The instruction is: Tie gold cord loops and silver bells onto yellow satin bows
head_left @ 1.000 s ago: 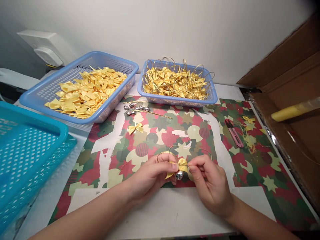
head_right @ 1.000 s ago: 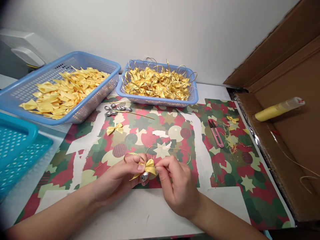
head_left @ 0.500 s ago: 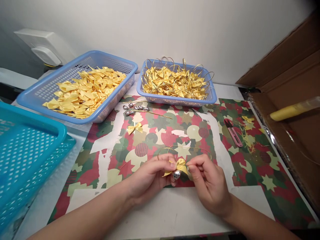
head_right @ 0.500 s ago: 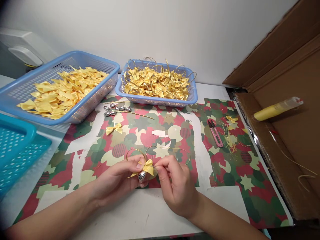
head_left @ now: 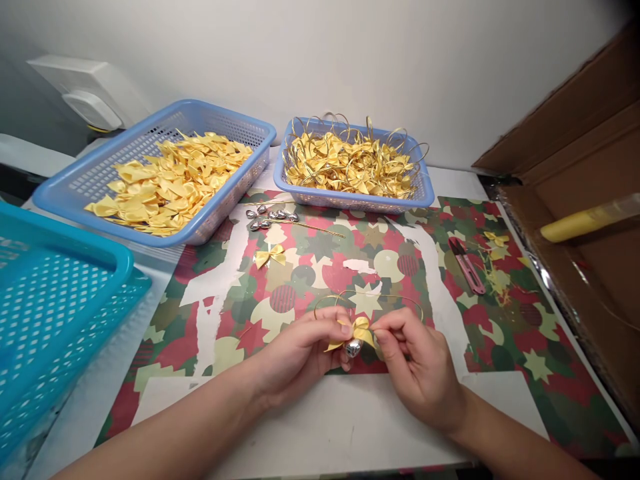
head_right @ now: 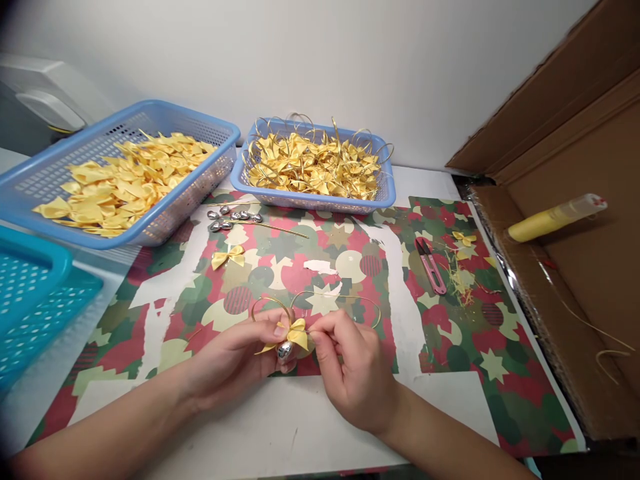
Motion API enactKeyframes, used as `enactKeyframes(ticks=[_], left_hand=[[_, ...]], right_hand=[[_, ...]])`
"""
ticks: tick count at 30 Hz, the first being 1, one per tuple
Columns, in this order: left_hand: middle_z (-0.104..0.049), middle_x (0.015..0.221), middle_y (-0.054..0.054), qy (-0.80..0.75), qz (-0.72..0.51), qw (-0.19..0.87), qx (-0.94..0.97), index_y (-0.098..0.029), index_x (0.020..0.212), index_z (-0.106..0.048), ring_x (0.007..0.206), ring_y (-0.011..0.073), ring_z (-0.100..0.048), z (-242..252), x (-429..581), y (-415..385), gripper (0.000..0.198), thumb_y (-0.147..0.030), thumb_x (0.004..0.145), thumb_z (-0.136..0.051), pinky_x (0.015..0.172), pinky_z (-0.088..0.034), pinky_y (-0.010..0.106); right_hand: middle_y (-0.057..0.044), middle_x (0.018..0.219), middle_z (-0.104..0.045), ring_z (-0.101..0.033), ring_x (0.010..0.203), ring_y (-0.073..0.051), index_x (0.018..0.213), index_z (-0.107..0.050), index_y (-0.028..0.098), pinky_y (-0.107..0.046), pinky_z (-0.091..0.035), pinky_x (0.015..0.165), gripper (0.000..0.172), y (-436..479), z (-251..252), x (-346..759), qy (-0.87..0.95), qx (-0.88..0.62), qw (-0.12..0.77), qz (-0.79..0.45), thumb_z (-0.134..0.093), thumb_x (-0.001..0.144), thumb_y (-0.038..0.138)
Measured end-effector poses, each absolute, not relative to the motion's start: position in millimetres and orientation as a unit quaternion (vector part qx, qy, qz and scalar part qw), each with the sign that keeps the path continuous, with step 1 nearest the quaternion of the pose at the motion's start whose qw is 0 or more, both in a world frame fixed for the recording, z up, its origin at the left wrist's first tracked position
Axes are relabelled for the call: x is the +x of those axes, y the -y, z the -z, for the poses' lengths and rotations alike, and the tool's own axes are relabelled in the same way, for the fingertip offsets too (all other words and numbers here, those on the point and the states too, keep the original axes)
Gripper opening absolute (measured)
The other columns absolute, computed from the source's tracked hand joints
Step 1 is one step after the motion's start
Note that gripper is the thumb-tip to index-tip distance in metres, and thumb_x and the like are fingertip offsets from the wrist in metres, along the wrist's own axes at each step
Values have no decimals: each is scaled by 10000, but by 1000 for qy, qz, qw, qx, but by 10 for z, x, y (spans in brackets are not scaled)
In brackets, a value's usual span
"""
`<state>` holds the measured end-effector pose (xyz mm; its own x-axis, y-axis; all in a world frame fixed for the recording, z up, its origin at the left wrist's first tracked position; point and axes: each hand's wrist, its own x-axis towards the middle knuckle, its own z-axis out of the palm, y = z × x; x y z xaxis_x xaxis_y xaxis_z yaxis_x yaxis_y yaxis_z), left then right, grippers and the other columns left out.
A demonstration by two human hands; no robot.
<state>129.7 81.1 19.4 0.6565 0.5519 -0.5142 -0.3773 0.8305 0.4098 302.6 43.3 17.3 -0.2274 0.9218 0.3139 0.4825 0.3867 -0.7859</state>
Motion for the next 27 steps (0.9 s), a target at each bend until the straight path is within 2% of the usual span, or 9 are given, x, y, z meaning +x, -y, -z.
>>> enactKeyframes(ticks=[13,22,27], left_hand=[[-527,611,0,-377,-208,891,146,-149,578,-571,586,112,-464,-189,1286,-830,188,-216,598,-746,547,-408,241],[-552,639,12,-374,-223,889,143,-150,582,-559,563,107,-466,-183,1298,-807,193,-242,593,-728,554,-418,248],[-541,627,7,-379,-219,887,145,-154,577,-553,556,109,-466,-180,1289,-810,170,-233,579,-703,550,-416,251]], right_hand=[[19,692,-565,-481,502,-61,889,-487,191,-170,-384,459,144,-429,-161,3021,747,-471,389,-263,-427,921,64],[51,625,-491,-431,467,-45,880,-482,193,-167,-359,454,130,-452,-177,3051,743,-481,383,-264,-437,932,83],[37,633,-517,-447,485,-58,878,-491,187,-175,-372,468,142,-465,-208,3060,759,-465,384,-246,-436,924,64]])
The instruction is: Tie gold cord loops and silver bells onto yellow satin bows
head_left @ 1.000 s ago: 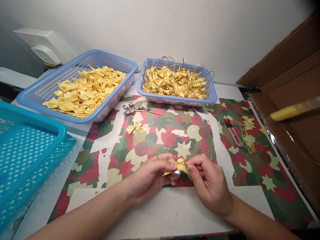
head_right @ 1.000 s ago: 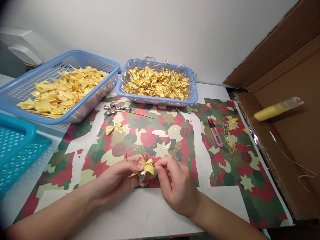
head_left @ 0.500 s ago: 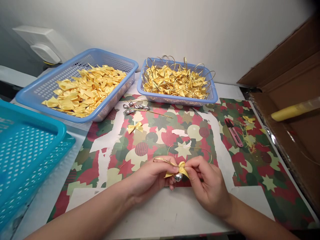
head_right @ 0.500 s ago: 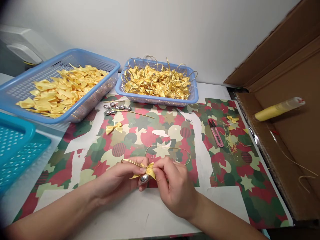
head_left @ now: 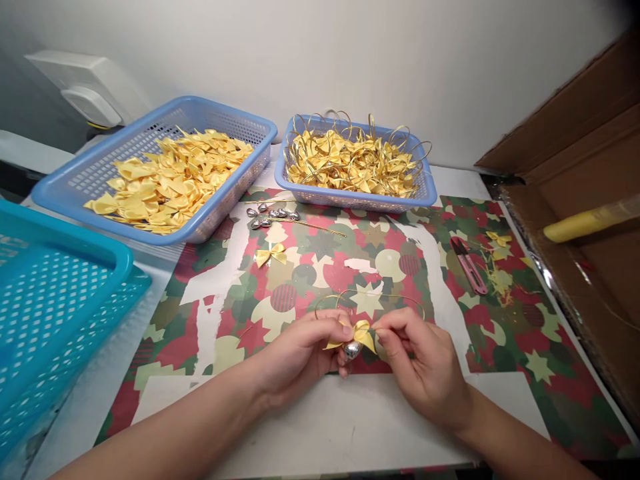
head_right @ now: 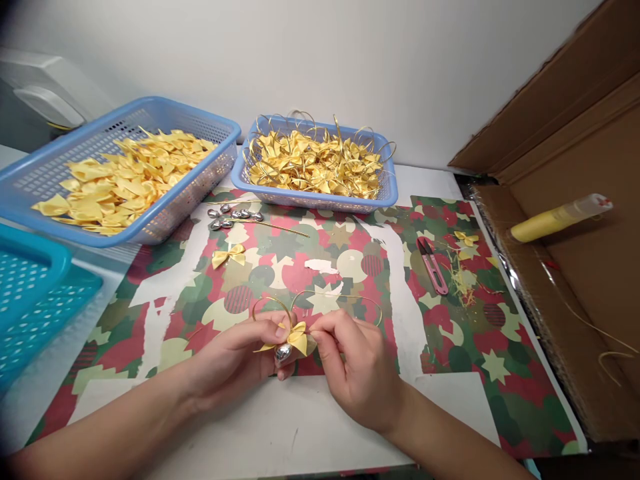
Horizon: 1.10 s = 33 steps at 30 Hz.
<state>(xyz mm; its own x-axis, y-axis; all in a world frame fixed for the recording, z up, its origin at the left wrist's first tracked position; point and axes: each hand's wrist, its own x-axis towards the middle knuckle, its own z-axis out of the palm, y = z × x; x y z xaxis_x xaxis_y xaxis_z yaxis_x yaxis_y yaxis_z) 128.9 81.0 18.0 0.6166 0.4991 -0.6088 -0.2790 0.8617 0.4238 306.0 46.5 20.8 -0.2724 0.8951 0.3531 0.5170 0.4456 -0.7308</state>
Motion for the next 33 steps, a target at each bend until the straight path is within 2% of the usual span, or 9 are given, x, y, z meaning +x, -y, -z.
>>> enactKeyframes(ticks=[6,12,20,24,30,33], left_hand=[[-502,559,-1,-405,-199,880,151,-165,508,-547,542,112,-426,-207,1302,-823,159,-221,541,-692,504,-402,241],[-486,518,-2,-415,-187,876,160,-167,480,-547,522,113,-416,-225,1305,-845,152,-228,518,-681,490,-376,240],[-496,539,-14,-399,-214,880,146,-166,541,-517,531,105,-423,-188,1313,-805,222,-229,549,-730,529,-349,241],[-480,537,-14,-388,-237,880,141,-168,536,-492,552,108,-421,-187,1330,-775,268,-257,583,-741,558,-352,245],[-439,557,-17,-390,-246,876,141,-171,519,-483,565,107,-368,-217,1333,-779,232,-249,588,-690,547,-348,246],[-424,546,-18,-398,-242,872,148,-173,508,-484,562,111,-367,-227,1334,-785,212,-244,583,-669,543,-345,248]], right_hand=[[12,637,-565,-450,515,-79,870,-512,175,-196,-368,487,153,-490,-252,3073,797,-439,368,-192,-452,896,36],[13,641,-555,-466,532,-80,872,-514,173,-194,-375,500,160,-474,-209,3057,789,-439,382,-196,-444,893,31],[39,646,-510,-453,496,-59,857,-476,197,-158,-361,448,154,-387,-89,2918,661,-492,427,-374,-393,969,130],[26,645,-510,-473,519,-72,840,-484,194,-166,-385,457,171,-402,-80,2907,633,-496,431,-409,-391,983,188],[42,616,-476,-403,463,-60,849,-494,190,-174,-328,422,145,-460,-121,3012,694,-486,393,-357,-414,963,150],[37,638,-517,-422,469,-57,856,-500,192,-169,-343,438,147,-493,-163,3031,728,-470,394,-307,-425,935,93]])
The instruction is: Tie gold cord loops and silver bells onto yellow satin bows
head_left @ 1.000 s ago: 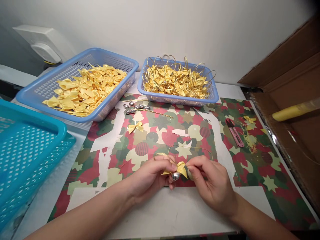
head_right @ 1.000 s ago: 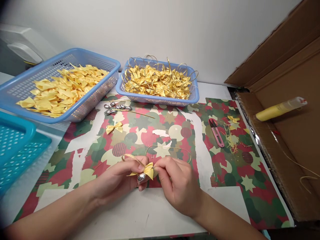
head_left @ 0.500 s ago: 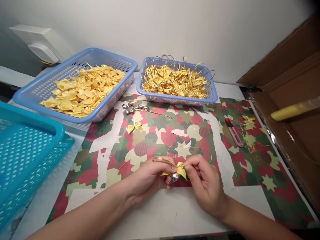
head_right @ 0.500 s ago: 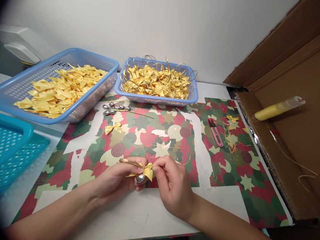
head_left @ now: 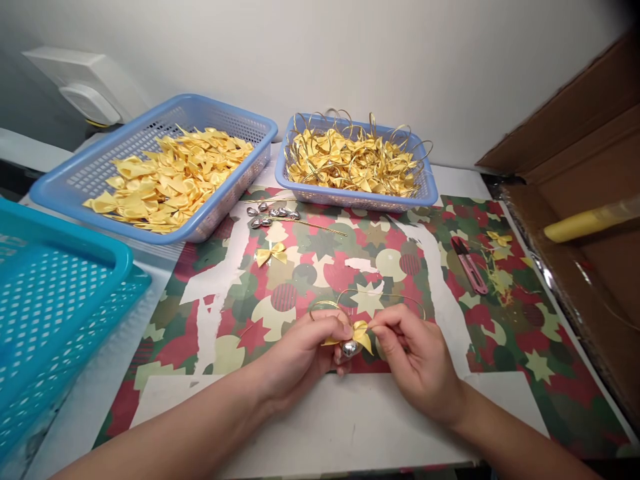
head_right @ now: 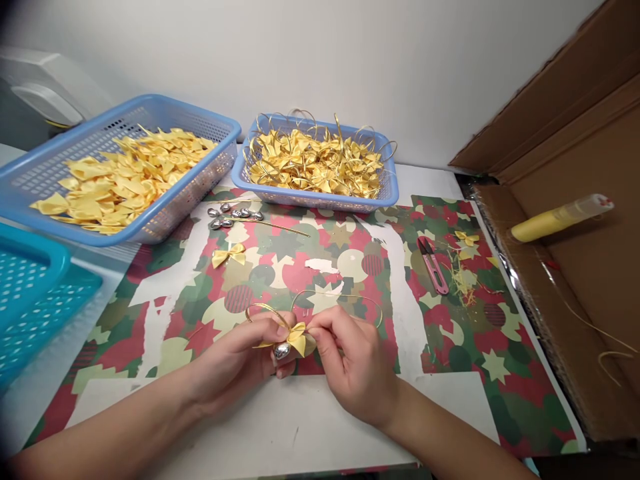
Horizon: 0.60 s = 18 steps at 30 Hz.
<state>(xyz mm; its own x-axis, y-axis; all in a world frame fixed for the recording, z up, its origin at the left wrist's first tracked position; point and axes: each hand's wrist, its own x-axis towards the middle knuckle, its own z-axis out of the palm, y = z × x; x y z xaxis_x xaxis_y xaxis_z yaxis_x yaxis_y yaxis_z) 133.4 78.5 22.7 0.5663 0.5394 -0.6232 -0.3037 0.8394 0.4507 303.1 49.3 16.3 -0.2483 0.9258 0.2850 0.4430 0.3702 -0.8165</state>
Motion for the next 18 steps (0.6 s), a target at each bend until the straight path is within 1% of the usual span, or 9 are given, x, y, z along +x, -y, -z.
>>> enactKeyframes(ticks=[5,8,11,15,18], left_hand=[[-439,530,-15,-409,-233,870,149,-178,495,-478,540,112,-375,-226,1332,-782,199,-233,569,-654,537,-341,257],[-433,517,-20,-416,-226,867,153,-177,493,-483,525,109,-374,-229,1327,-785,181,-223,555,-647,529,-325,256],[-415,503,-25,-420,-223,866,154,-174,490,-480,523,105,-367,-237,1327,-792,188,-225,553,-650,528,-306,253],[-396,506,-36,-404,-244,871,135,-175,514,-451,534,96,-348,-243,1341,-782,245,-234,579,-679,543,-294,246],[-377,507,-43,-392,-264,872,131,-178,520,-425,542,95,-330,-233,1356,-761,280,-234,596,-689,548,-283,245]], right_hand=[[31,621,-536,-441,472,-72,859,-516,191,-184,-354,451,160,-530,-227,3044,773,-449,383,-233,-436,904,60],[25,623,-543,-450,482,-79,858,-517,191,-192,-355,452,151,-524,-207,3050,779,-442,384,-222,-435,908,74],[19,640,-542,-445,478,-76,855,-507,188,-194,-350,439,146,-482,-136,3019,737,-468,392,-290,-410,937,116],[34,610,-466,-418,484,-80,828,-479,191,-190,-346,437,182,-418,-51,2928,644,-504,412,-403,-387,983,216],[30,627,-481,-453,512,-81,822,-469,193,-185,-378,463,197,-402,-29,2875,610,-499,429,-441,-388,993,249]])
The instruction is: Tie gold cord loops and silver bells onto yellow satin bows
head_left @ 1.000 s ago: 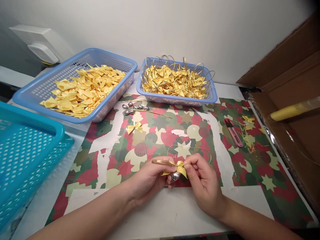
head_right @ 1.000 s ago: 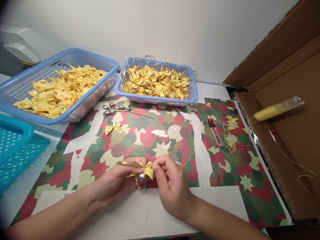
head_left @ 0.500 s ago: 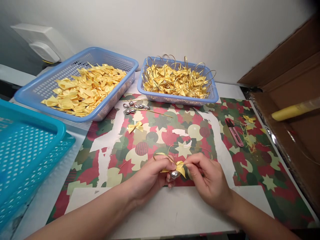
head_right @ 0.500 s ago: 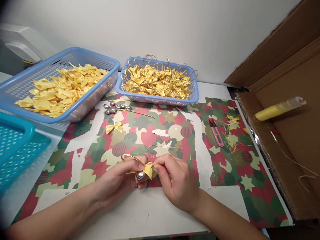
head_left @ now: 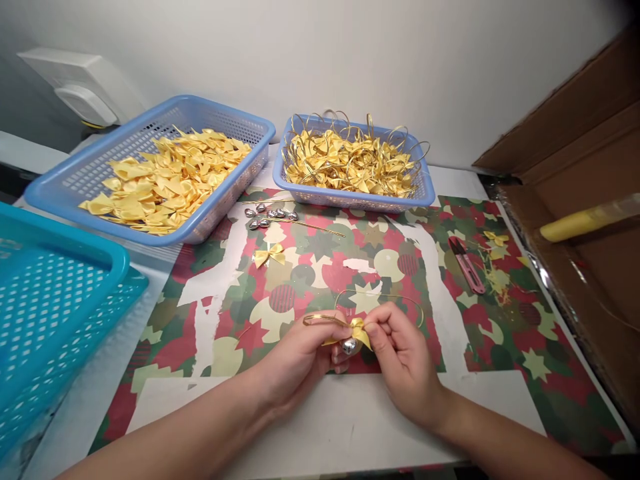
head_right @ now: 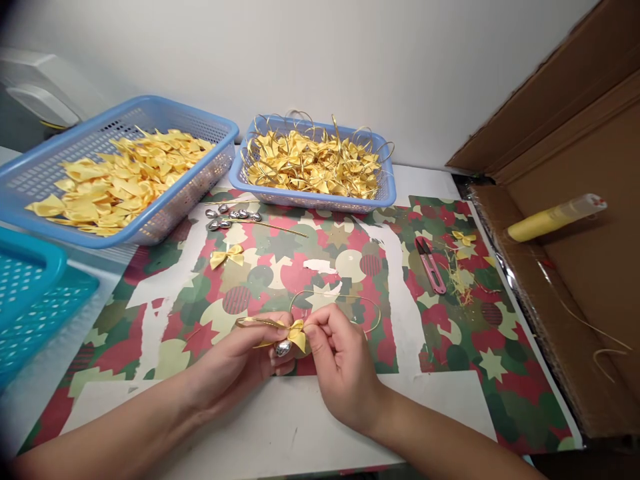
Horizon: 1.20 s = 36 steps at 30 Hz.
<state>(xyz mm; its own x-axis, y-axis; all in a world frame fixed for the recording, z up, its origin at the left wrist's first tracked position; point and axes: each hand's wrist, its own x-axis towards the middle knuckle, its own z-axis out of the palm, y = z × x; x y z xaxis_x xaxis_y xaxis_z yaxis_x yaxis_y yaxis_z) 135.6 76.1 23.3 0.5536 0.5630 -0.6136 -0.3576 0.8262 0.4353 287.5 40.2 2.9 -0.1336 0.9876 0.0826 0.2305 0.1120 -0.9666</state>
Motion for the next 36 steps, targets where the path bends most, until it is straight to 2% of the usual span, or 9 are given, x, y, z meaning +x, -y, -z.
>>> enactKeyframes(ticks=[4,11,16,27,36], left_hand=[[-353,516,-44,-383,-275,871,138,-181,512,-401,548,97,-311,-219,1358,-741,296,-236,615,-673,551,-278,247],[-338,508,-43,-406,-263,865,134,-185,494,-383,538,98,-305,-212,1351,-737,276,-235,610,-628,544,-267,251],[-344,506,-42,-415,-256,863,132,-187,493,-379,535,97,-303,-226,1355,-751,271,-235,586,-629,543,-266,251],[-342,510,-51,-392,-292,860,146,-182,506,-391,535,90,-312,-219,1376,-739,267,-228,618,-629,545,-268,239],[-340,549,-49,-382,-316,852,168,-180,544,-390,561,94,-299,-165,1387,-689,276,-239,706,-605,560,-252,249]], right_hand=[[33,630,-488,-454,508,-77,835,-475,193,-181,-370,458,180,-433,-33,2898,620,-499,422,-435,-394,990,232],[46,594,-498,-424,476,-66,842,-512,189,-187,-349,464,151,-581,-160,3044,756,-456,371,-287,-426,930,103],[43,591,-507,-440,479,-72,847,-516,192,-191,-363,469,154,-583,-176,3041,768,-448,374,-263,-419,927,103],[21,649,-449,-387,530,-83,811,-476,185,-198,-330,467,240,-450,-25,2919,601,-499,403,-477,-397,993,320],[31,662,-436,-409,570,-84,827,-465,190,-188,-367,515,240,-449,23,2838,497,-475,429,-587,-428,992,361]])
